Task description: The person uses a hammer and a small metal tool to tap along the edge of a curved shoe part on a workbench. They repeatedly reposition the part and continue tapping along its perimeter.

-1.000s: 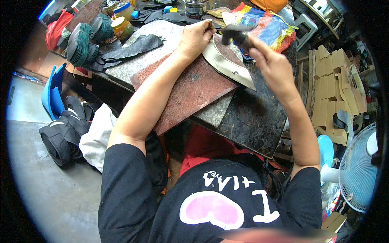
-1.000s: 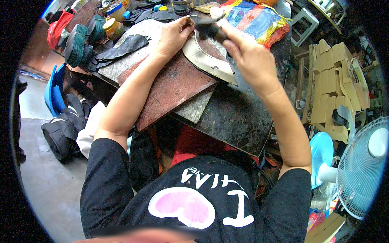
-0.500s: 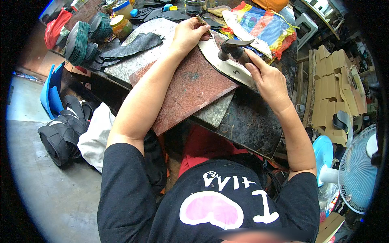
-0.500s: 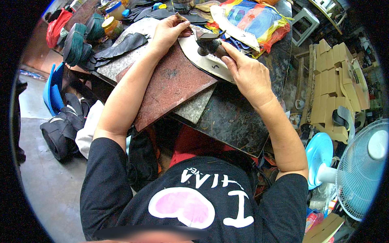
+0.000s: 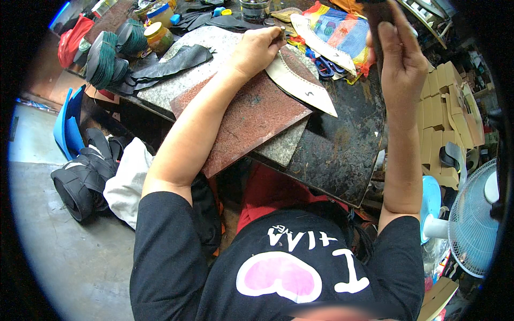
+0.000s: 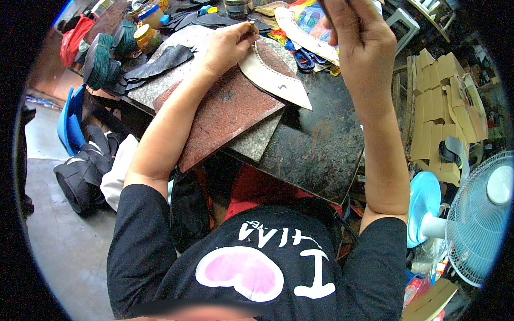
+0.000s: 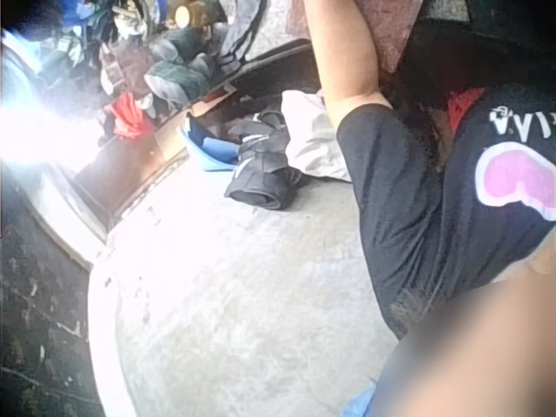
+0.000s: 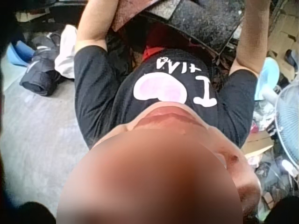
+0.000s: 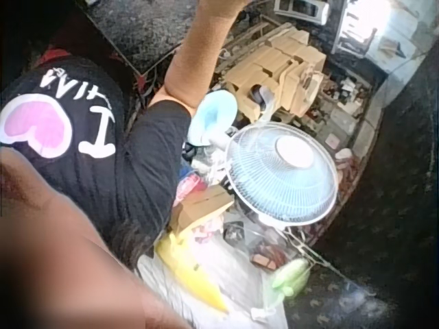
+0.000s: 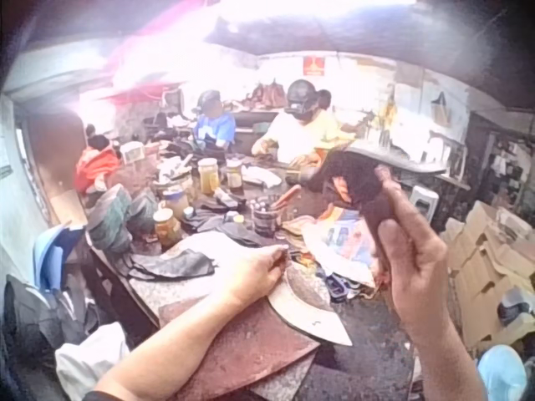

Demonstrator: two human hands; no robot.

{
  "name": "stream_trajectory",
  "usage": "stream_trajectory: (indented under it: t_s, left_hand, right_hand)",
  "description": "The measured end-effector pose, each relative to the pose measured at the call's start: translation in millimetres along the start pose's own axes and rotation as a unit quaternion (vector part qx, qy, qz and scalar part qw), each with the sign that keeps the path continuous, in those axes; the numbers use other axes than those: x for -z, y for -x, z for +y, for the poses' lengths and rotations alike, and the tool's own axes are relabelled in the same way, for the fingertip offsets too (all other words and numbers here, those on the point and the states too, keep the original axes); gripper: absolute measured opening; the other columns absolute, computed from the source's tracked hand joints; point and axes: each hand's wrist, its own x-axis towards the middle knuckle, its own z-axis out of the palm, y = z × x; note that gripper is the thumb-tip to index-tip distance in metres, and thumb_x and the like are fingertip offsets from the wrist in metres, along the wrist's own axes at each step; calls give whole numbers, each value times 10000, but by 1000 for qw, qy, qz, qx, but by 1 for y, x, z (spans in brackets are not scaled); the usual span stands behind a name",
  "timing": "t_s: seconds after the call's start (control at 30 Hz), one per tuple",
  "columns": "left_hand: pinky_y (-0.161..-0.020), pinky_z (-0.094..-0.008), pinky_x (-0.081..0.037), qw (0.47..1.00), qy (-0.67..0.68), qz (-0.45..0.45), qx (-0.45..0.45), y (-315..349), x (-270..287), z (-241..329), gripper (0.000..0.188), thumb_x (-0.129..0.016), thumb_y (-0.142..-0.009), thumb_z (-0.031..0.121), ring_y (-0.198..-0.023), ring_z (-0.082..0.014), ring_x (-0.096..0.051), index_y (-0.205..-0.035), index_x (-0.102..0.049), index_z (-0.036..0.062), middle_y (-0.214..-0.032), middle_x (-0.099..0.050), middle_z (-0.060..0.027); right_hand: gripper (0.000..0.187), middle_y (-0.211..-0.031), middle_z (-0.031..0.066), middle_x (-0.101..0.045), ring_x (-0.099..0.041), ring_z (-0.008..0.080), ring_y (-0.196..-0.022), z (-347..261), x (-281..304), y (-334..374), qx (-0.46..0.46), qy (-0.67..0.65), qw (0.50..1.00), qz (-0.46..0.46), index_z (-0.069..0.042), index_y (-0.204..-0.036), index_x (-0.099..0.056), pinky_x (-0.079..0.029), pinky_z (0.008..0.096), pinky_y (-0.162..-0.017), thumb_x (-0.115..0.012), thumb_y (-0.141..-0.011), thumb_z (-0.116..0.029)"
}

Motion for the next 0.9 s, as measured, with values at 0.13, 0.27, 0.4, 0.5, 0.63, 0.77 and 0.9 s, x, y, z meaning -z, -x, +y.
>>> stream_trajectory:
  t_s: [0.13, 0.27, 0.4, 0.5, 0.63, 0.77, 0.9]
  left_hand:
    - [-723, -377, -537, 999, -36, -14, -12, -1, -2, 2, 191, -691, -863, 177, -813, -345, -689, -989, -661, 36, -872, -693, -170]
    - [-709, -419, -535, 1000, -6, 21, 20, 3, -2, -1, 173, -694, -850, 172, -803, -367, -676, -933, -655, 25, -831, -677, -188]
    - [-718, -389, -542, 997, 22, 22, 75, 4, -5, -7, 184, -694, -856, 170, -792, -338, -692, -967, -669, 26, -836, -689, -186]
    - [-714, -326, -570, 971, 160, 15, 180, 4, -5, -13, 183, -656, -912, 159, -771, -248, -704, -1001, -654, -1, -864, -702, -153]
    - [-729, -256, -600, 863, 395, 32, 313, 4, -2, -19, 193, -602, -971, 141, -771, -157, -691, -1042, -621, -37, -933, -682, -118]
    - [-661, -229, -585, 897, 339, 4, 282, 4, -4, -20, 186, -644, -933, 110, -719, -125, -691, -1030, -644, -49, -890, -704, -111]
    - [-710, -231, -577, 923, 288, -24, 255, 4, -2, -18, 185, -648, -943, 130, -754, -117, -683, -1029, -645, -34, -906, -701, -85]
  right_hand:
    - [363, -768, 12, -637, -522, 52, -603, 11, -20, 6, -32, 146, 986, -80, -177, -1357, -592, -453, 237, -560, -583, -1002, -256]
    - [355, -968, 203, -680, -666, 394, -902, 14, -11, 26, -127, 233, 949, -168, -285, -1303, -599, -529, 449, -743, -554, -972, -406]
    - [374, -986, 178, -693, -681, 377, -881, 5, -1, 53, -106, 270, 929, -228, -271, -1317, -594, -536, 450, -735, -567, -966, -394]
    - [381, -1025, 197, -679, -667, 386, -921, 1, -4, 69, -182, 294, 898, -272, -265, -1342, -576, -527, 445, -760, -555, -977, -374]
    - [389, -929, 190, -690, -676, 389, -840, 3, -8, 73, -155, 292, 909, -253, -289, -1343, -566, -537, 472, -702, -523, -980, -421]
    - [388, -998, 202, -682, -662, 398, -915, 6, -4, 72, -176, 276, 906, -267, -271, -1350, -568, -522, 456, -754, -553, -977, -376]
    - [390, -982, 201, -682, -661, 397, -894, 10, -4, 77, -176, 284, 905, -263, -284, -1348, -567, -528, 460, -739, -540, -977, -402]
